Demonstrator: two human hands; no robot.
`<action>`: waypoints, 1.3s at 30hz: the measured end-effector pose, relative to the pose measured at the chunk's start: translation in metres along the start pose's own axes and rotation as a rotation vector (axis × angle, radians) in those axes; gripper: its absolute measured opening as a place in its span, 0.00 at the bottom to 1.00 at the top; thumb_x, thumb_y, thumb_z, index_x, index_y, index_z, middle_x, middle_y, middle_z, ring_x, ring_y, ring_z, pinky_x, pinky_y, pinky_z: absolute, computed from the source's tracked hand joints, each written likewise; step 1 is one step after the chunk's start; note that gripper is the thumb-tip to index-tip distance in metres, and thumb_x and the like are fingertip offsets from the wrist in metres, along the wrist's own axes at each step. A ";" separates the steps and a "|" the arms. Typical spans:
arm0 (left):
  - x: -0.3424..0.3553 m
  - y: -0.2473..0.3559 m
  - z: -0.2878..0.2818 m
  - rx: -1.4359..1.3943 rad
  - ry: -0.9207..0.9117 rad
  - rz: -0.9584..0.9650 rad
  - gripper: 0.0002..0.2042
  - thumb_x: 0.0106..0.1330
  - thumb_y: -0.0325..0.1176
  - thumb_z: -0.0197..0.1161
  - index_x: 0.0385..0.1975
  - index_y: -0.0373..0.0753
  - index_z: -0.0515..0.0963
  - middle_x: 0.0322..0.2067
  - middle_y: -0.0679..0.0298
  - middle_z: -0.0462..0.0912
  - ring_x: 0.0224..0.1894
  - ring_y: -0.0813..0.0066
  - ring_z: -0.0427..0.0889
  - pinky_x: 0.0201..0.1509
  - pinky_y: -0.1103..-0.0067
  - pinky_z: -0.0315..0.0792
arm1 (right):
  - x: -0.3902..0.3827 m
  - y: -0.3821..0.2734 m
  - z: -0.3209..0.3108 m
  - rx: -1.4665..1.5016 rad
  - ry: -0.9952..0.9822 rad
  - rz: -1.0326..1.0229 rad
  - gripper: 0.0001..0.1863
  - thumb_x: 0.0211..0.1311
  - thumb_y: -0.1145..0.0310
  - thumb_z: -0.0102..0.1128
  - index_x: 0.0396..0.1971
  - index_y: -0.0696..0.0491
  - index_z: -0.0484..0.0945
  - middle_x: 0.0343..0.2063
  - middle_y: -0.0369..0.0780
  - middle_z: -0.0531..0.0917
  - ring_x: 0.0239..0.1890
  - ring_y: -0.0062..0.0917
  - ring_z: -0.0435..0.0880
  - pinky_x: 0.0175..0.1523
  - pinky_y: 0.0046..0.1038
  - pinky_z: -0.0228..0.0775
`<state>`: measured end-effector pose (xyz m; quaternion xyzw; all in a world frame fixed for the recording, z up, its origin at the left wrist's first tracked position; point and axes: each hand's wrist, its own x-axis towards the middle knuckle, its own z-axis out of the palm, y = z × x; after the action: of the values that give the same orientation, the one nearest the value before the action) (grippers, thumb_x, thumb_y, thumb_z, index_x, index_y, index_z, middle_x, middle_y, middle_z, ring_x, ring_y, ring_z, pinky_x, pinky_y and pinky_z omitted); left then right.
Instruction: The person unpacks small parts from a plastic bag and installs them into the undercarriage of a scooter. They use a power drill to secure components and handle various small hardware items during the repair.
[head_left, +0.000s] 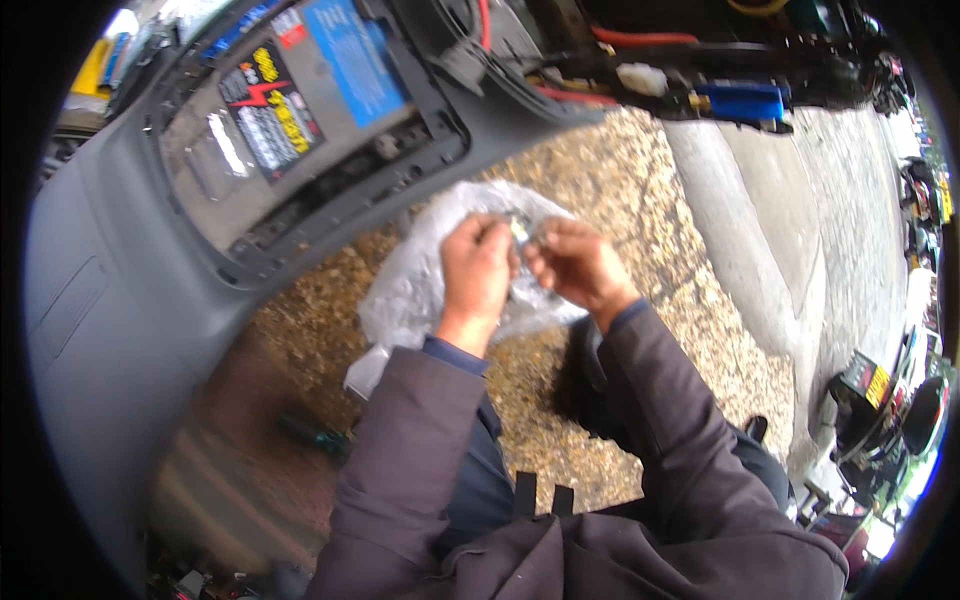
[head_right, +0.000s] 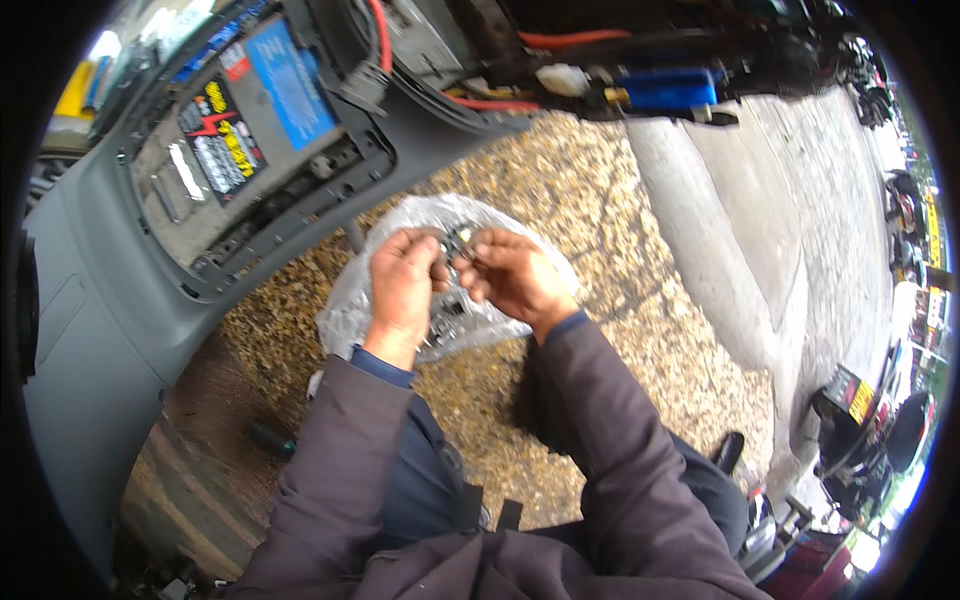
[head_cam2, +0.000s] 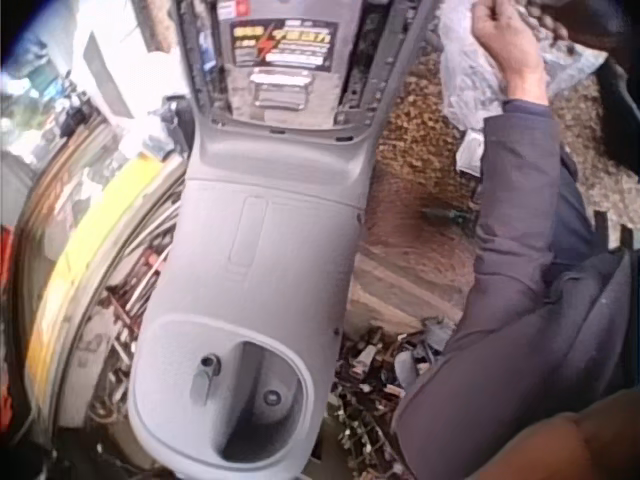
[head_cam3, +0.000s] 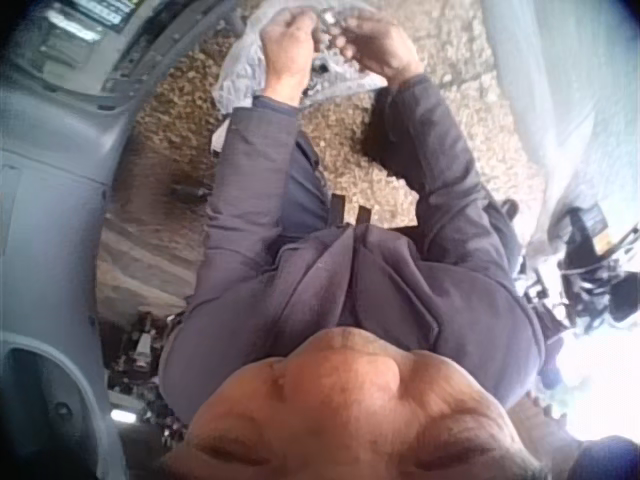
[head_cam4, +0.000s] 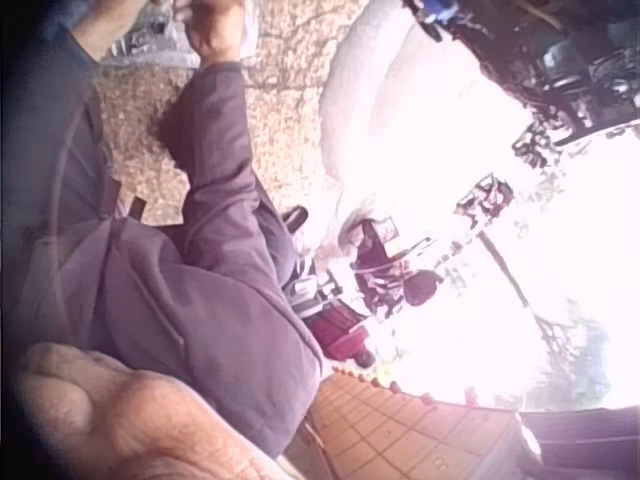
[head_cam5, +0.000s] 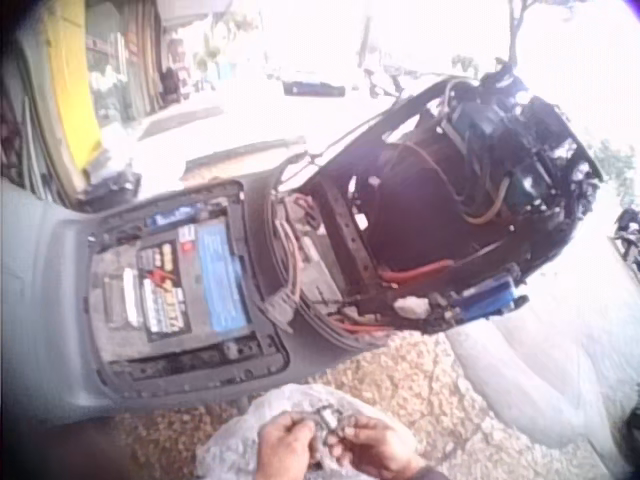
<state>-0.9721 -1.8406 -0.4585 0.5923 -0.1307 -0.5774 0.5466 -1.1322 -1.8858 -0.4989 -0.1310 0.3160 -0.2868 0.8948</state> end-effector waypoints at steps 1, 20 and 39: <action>0.002 0.000 -0.001 0.024 0.008 -0.017 0.06 0.67 0.30 0.57 0.36 0.35 0.78 0.23 0.69 0.77 0.21 0.83 0.75 0.21 0.85 0.69 | -0.001 -0.005 0.007 -0.075 -0.006 -0.039 0.04 0.67 0.75 0.53 0.38 0.59 0.74 0.35 0.47 0.84 0.30 0.28 0.84 0.32 0.27 0.79; 0.047 0.020 0.002 -0.469 0.121 0.059 0.12 0.66 0.43 0.66 0.29 0.45 0.73 0.19 0.75 0.66 0.19 0.83 0.66 0.20 0.82 0.61 | 0.013 -0.031 0.107 -1.009 0.163 -0.433 0.07 0.67 0.73 0.57 0.39 0.62 0.75 0.24 0.36 0.80 0.22 0.15 0.77 0.27 0.18 0.70; 0.052 0.012 0.002 -0.707 0.115 0.027 0.09 0.65 0.36 0.68 0.38 0.39 0.79 0.25 0.73 0.75 0.17 0.86 0.62 0.18 0.84 0.56 | 0.080 -0.040 0.133 -1.679 0.283 -1.137 0.06 0.53 0.76 0.64 0.32 0.57 0.80 0.27 0.46 0.81 0.31 0.43 0.82 0.36 0.39 0.74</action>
<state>-0.9520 -1.8873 -0.4764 0.3962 0.1005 -0.5452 0.7319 -1.0133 -1.9585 -0.4196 -0.8109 0.4089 -0.3676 0.2005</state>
